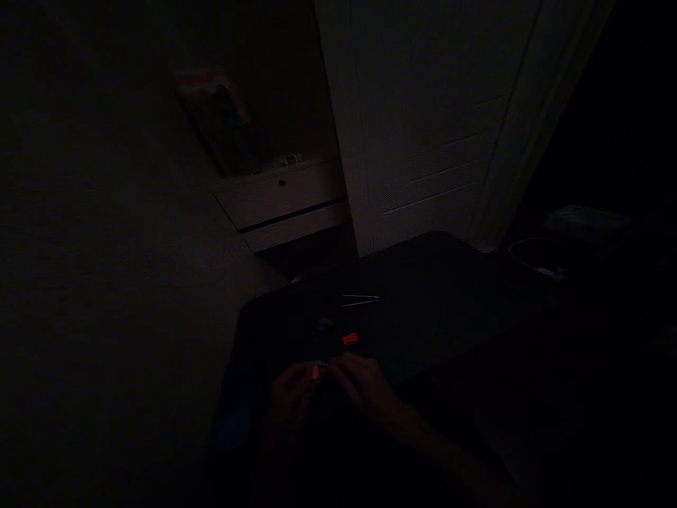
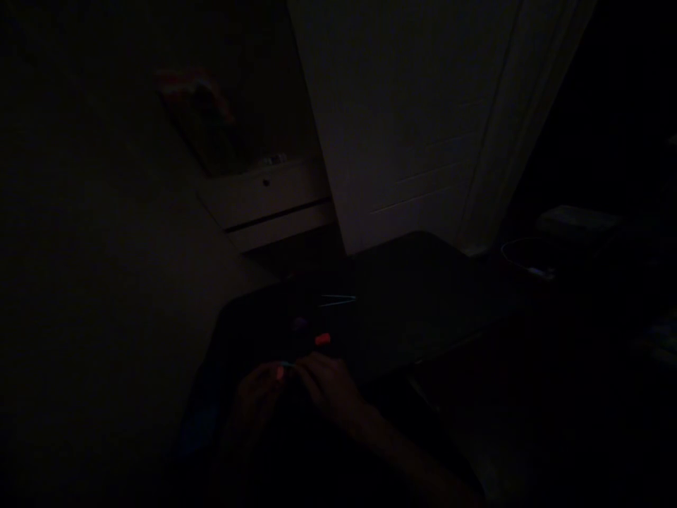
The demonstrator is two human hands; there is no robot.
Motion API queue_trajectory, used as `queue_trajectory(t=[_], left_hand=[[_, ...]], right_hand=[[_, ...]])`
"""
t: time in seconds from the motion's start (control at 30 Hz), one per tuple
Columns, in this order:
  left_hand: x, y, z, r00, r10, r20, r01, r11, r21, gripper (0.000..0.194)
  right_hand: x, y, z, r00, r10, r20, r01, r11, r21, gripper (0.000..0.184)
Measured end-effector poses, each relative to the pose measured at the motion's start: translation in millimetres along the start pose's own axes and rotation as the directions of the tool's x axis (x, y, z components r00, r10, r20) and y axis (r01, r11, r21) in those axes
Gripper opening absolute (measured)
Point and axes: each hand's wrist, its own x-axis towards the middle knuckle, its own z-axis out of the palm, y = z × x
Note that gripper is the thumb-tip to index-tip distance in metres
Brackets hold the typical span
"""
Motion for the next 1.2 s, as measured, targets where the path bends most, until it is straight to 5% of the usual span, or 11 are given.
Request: queue_trajectory(t=[0.27,0.43,0.87,1.2], left_hand=[[-8,9,5.7,0.998,0.064,-0.022,-0.064,0.998,0.012,0.038],[-4,1,2.8,0.996,0.067,0.062,-0.069,0.997,0.043,0.039],[-9,1,1.4,0.987,0.067,0.145,-0.09,0.983,0.158,0.033],[-9,6,4.2,0.988,0.08,0.135,-0.11,0.967,0.231,0.028]], right_hand=[[3,0,0,0.996,0.046,-0.072,-0.032,0.983,0.182,0.02],[0,4,3,1.0,0.008,-0.03,-0.004,0.992,0.128,0.034],[0,1,3,0.998,0.057,-0.041,-0.051,0.989,0.14,0.035],[-4,6,5,0.999,-0.023,-0.03,0.024,0.999,0.037,0.027]])
